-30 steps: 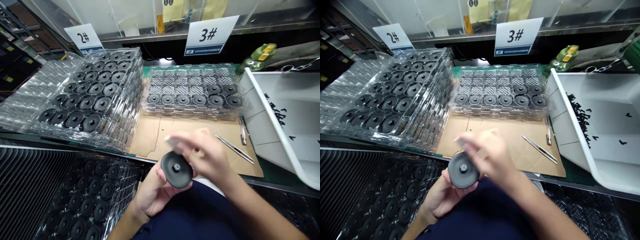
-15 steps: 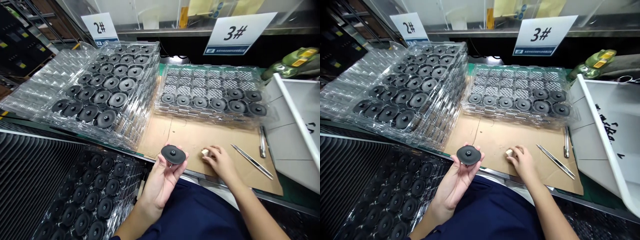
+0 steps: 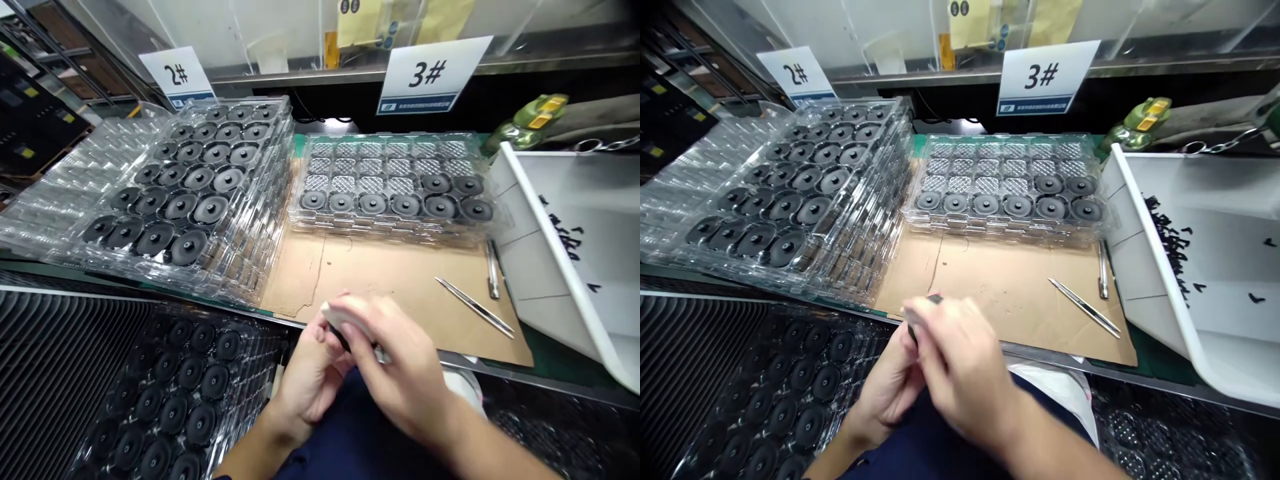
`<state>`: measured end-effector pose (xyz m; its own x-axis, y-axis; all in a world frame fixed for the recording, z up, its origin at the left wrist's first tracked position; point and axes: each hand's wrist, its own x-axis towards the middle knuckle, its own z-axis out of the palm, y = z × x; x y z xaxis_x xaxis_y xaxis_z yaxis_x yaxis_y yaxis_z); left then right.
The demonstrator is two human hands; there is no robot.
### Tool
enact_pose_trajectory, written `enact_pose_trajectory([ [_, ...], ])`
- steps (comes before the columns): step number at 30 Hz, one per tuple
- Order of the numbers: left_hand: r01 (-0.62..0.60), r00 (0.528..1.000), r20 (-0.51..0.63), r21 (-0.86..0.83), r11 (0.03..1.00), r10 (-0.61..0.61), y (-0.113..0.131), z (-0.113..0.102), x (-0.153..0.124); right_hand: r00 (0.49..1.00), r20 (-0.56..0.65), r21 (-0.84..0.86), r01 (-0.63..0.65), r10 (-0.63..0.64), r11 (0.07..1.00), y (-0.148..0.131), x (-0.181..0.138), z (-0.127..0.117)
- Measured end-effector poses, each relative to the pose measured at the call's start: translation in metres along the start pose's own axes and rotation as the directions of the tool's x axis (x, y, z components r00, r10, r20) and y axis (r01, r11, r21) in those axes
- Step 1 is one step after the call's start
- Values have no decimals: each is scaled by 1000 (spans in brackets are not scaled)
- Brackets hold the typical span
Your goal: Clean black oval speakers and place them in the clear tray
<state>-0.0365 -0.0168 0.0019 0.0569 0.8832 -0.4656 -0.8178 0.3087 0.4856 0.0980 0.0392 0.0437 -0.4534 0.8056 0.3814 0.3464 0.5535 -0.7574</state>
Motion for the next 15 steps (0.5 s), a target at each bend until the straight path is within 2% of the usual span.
enact_pose_trajectory([
  [3, -57, 998, 28, 95, 994, 54, 2, 12, 1, 988, 154, 74, -10, -1, 997, -15, -4, -5],
  [4, -75, 996, 59, 108, 991, 68, 2, 17, 1, 986, 167, 77, -26, 12, 997, -14, -4, -9],
  [6, -76, 990, 124, 137, 988, 59, 0, 27, 0, 1000, 21, 25, 16, -16, 1000, -11, -5, -16],
  [8, -44, 987, 158, 161, 986, 18, -1, 34, -1, 990, -119, -22, 80, -82, 997, -10, -9, -22],
  [9, -30, 987, 160, 157, 987, 4, -2, 36, -2, 986, -132, -10, 104, -105, 994, -10, -13, -23],
  [12, -21, 990, 138, 115, 993, 5, -6, 40, -2, 998, -7, 100, 66, -66, 993, -12, -20, -27],
  [13, -25, 990, 138, 110, 994, 10, -8, 41, -2, 999, -6, 102, 43, -42, 994, -12, -20, -28],
  [15, -30, 989, 149, 126, 992, 11, -12, 45, -2, 996, -83, 36, 38, -35, 999, -12, -18, -30],
])
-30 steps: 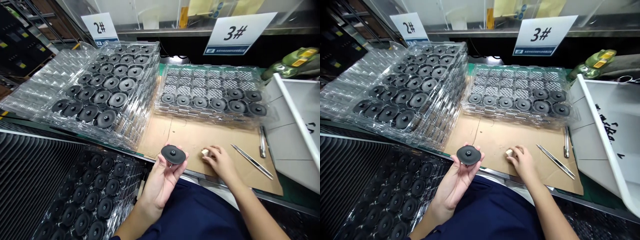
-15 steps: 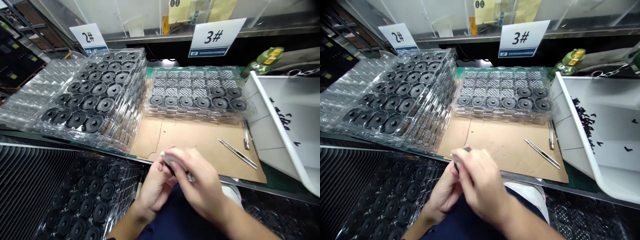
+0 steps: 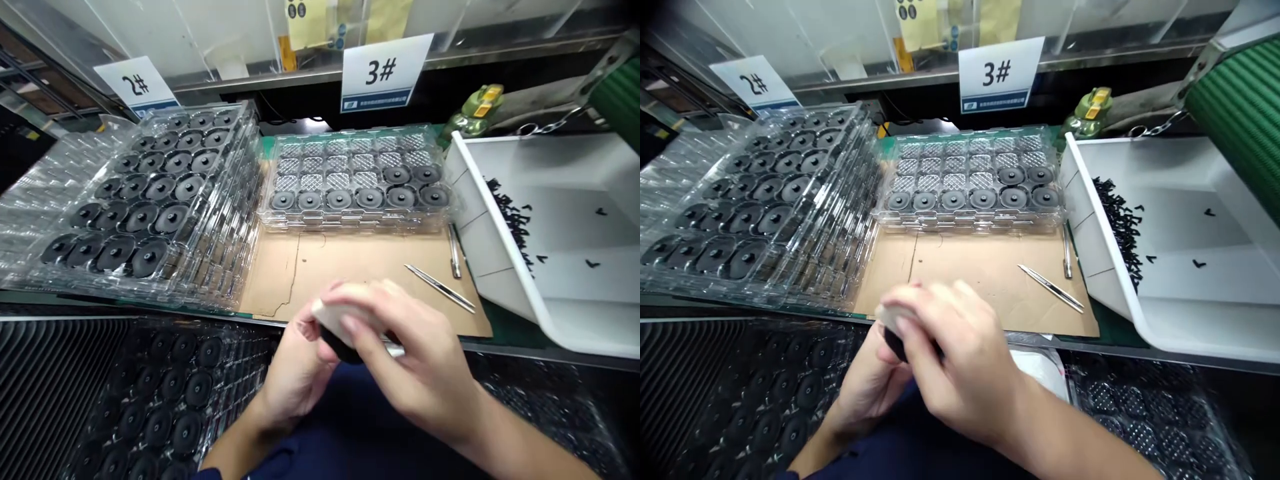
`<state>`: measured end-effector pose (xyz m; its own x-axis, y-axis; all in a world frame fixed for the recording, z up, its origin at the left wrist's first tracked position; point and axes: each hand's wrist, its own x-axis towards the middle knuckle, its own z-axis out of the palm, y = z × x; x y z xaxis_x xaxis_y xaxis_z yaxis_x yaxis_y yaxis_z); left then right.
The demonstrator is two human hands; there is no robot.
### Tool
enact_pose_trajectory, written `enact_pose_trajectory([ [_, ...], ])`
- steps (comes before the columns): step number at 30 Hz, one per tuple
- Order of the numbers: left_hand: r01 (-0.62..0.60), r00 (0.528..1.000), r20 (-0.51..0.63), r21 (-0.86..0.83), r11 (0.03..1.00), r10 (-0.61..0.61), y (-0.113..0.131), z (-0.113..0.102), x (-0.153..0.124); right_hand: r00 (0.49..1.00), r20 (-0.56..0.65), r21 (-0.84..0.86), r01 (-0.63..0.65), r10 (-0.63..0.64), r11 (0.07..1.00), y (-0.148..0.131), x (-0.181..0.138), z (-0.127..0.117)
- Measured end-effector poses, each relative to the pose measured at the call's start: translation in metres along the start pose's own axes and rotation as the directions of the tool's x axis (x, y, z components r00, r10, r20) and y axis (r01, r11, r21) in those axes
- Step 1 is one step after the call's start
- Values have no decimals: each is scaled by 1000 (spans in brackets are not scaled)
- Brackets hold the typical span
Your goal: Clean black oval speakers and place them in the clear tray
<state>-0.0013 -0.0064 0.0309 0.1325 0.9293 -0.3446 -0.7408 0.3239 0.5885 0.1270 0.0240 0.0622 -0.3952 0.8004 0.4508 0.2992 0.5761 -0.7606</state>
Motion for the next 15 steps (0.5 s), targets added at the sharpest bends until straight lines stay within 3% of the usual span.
enact_pose_trajectory([
  [2, 28, 999, 27, 21, 999, -28, 0, 5, 0, 996, -52, -46, 69, -71, 997, 1, -1, -3],
  [5, 54, 999, 8, 31, 998, -54, 6, 9, 0, 990, 45, -26, 133, -132, 991, 7, -10, -13],
  [7, 34, 999, -12, 31, 999, -34, 10, 9, 0, 993, 81, -94, 93, -86, 991, 11, -17, -20],
  [11, -7, 1000, 24, 67, 998, 5, 13, 11, 2, 996, -55, -310, 55, -75, 949, 8, -27, -22],
  [15, -1, 1000, 12, 72, 997, 0, 14, 19, 2, 996, -56, -272, 47, -64, 961, -10, -21, -11],
])
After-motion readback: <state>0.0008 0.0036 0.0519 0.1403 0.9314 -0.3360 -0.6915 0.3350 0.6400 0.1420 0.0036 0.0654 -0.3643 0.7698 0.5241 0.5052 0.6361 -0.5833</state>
